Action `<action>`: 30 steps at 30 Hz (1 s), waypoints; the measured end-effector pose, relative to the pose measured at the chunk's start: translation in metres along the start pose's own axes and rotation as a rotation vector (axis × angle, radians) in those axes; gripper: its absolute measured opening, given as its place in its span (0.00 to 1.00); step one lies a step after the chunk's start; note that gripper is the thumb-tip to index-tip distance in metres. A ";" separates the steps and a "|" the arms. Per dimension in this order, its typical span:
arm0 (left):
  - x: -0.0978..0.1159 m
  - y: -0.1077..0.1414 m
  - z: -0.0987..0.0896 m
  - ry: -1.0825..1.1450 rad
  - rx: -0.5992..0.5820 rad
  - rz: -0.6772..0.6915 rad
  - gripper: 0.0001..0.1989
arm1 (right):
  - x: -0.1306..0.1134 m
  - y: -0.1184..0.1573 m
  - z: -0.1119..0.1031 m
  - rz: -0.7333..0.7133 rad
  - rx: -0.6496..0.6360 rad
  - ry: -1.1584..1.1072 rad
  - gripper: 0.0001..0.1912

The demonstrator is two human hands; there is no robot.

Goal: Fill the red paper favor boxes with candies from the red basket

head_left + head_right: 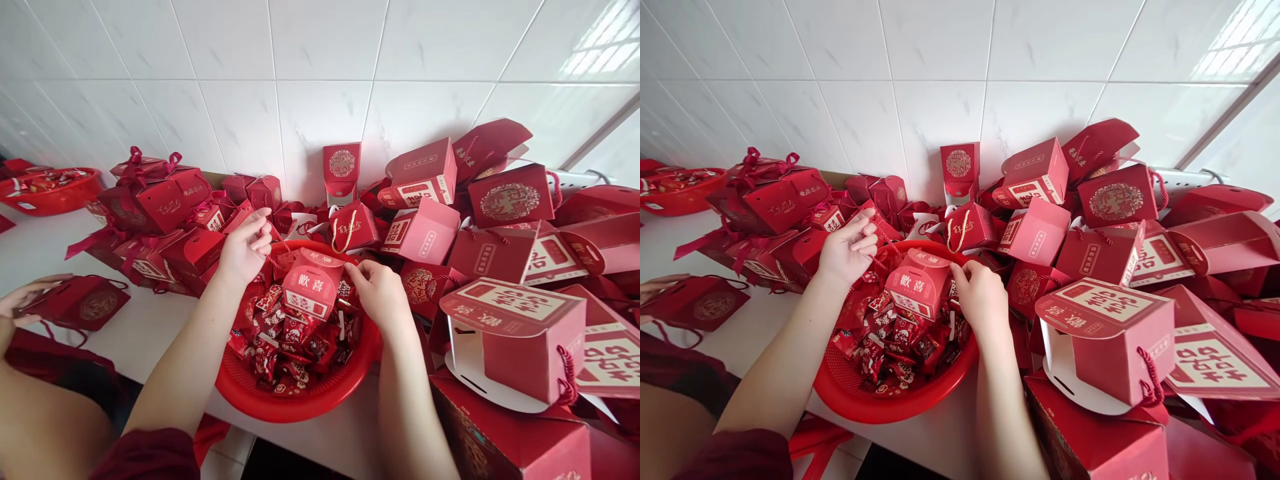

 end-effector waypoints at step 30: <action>-0.042 0.022 0.036 -1.475 -0.705 0.251 0.46 | -0.007 0.007 0.012 -0.435 -0.283 -0.153 0.20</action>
Point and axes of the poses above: each hand's wrist, its own y-axis away from the middle knuckle, its own z-axis out of the palm, x = y × z, the point moved 3 cm from there along -y, towards the middle knuckle, and after that the axes turned 11 degrees about -y, right-handed, at the moved point
